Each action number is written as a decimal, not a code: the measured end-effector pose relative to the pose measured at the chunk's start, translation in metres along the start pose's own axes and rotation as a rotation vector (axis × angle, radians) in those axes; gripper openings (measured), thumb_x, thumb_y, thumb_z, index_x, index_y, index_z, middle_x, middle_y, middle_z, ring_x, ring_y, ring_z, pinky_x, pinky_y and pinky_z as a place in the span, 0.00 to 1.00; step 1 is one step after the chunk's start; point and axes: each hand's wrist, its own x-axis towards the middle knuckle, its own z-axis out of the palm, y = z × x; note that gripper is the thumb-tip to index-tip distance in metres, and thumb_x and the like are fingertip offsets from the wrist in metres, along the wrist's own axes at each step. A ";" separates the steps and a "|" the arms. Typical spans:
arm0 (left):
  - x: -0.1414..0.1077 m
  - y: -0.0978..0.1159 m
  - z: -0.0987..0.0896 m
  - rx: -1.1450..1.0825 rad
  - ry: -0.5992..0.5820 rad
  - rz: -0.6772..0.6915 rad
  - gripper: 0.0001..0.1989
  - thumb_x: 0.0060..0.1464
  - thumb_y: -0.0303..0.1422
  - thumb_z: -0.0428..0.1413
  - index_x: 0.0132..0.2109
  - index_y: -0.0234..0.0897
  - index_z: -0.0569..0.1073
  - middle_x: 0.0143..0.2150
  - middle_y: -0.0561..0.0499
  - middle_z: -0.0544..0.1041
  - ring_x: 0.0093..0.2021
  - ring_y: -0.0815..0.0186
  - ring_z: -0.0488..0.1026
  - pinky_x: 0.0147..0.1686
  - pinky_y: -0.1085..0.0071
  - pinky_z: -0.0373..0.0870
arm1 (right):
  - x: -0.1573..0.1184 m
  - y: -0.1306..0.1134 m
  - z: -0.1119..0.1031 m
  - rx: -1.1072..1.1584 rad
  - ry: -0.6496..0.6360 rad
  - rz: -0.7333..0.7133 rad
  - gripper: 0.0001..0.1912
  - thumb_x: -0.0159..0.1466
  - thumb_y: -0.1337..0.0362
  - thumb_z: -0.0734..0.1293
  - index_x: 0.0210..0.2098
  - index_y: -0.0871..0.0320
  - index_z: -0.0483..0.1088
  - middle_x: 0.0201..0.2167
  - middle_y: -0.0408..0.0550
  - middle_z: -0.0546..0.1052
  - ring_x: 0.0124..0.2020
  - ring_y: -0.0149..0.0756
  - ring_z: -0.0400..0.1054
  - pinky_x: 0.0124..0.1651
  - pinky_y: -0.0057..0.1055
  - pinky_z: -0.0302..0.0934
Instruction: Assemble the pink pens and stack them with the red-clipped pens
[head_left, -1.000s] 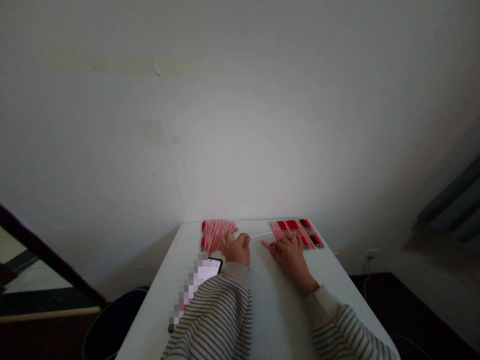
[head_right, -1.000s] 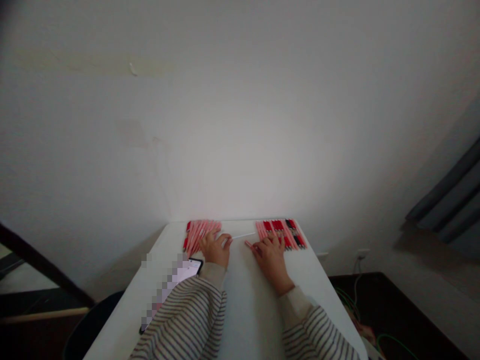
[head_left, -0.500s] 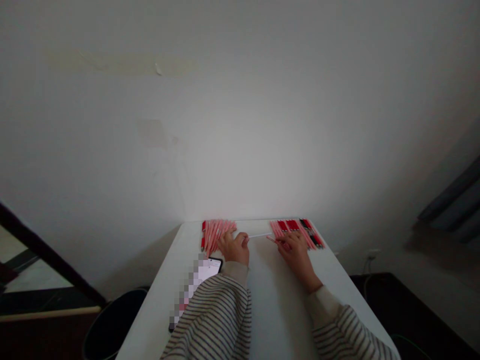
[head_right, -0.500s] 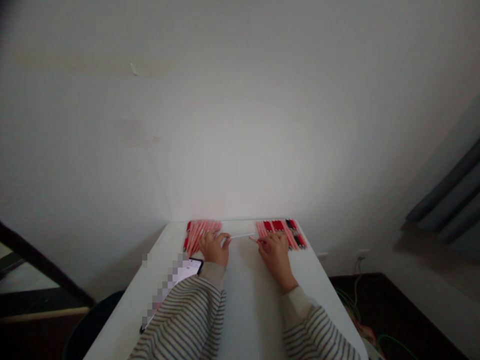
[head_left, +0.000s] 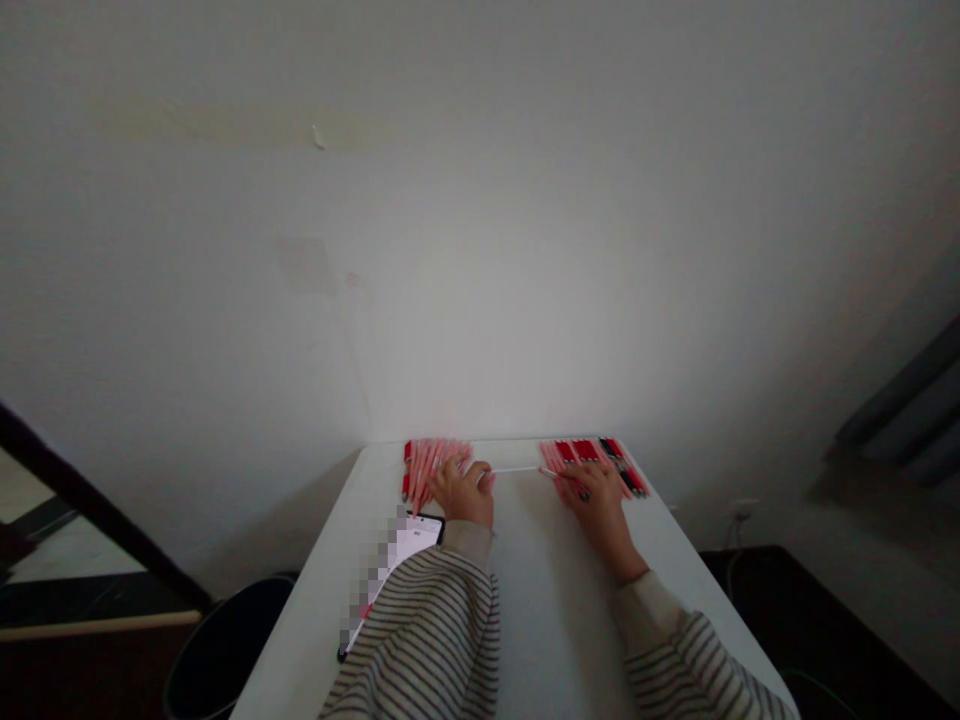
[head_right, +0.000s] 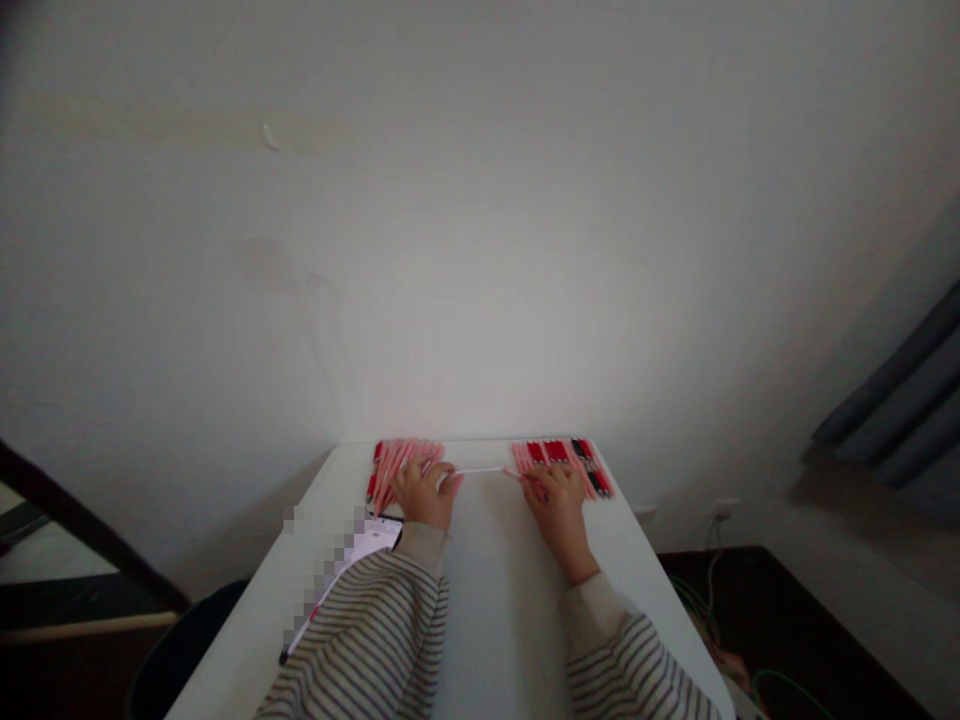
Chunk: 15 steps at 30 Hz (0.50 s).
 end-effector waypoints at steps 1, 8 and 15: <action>0.000 0.000 0.000 0.000 0.004 0.001 0.09 0.52 0.41 0.54 0.35 0.48 0.79 0.49 0.47 0.72 0.53 0.54 0.63 0.52 0.52 0.53 | 0.000 0.000 0.000 -0.004 0.002 0.003 0.13 0.62 0.57 0.62 0.36 0.56 0.76 0.35 0.51 0.76 0.40 0.41 0.63 0.46 0.40 0.56; -0.002 0.002 0.003 -0.018 0.034 0.041 0.08 0.52 0.40 0.55 0.33 0.49 0.79 0.49 0.48 0.72 0.52 0.57 0.63 0.51 0.55 0.55 | -0.001 0.001 0.002 0.029 -0.049 -0.025 0.12 0.63 0.59 0.62 0.37 0.55 0.76 0.36 0.51 0.76 0.41 0.42 0.64 0.46 0.40 0.57; -0.004 0.006 0.003 -0.025 -0.005 0.076 0.09 0.53 0.39 0.54 0.33 0.50 0.79 0.50 0.51 0.71 0.53 0.58 0.62 0.53 0.54 0.54 | -0.001 -0.001 0.007 0.073 -0.106 -0.079 0.10 0.62 0.60 0.64 0.38 0.53 0.76 0.35 0.49 0.76 0.43 0.42 0.62 0.47 0.40 0.57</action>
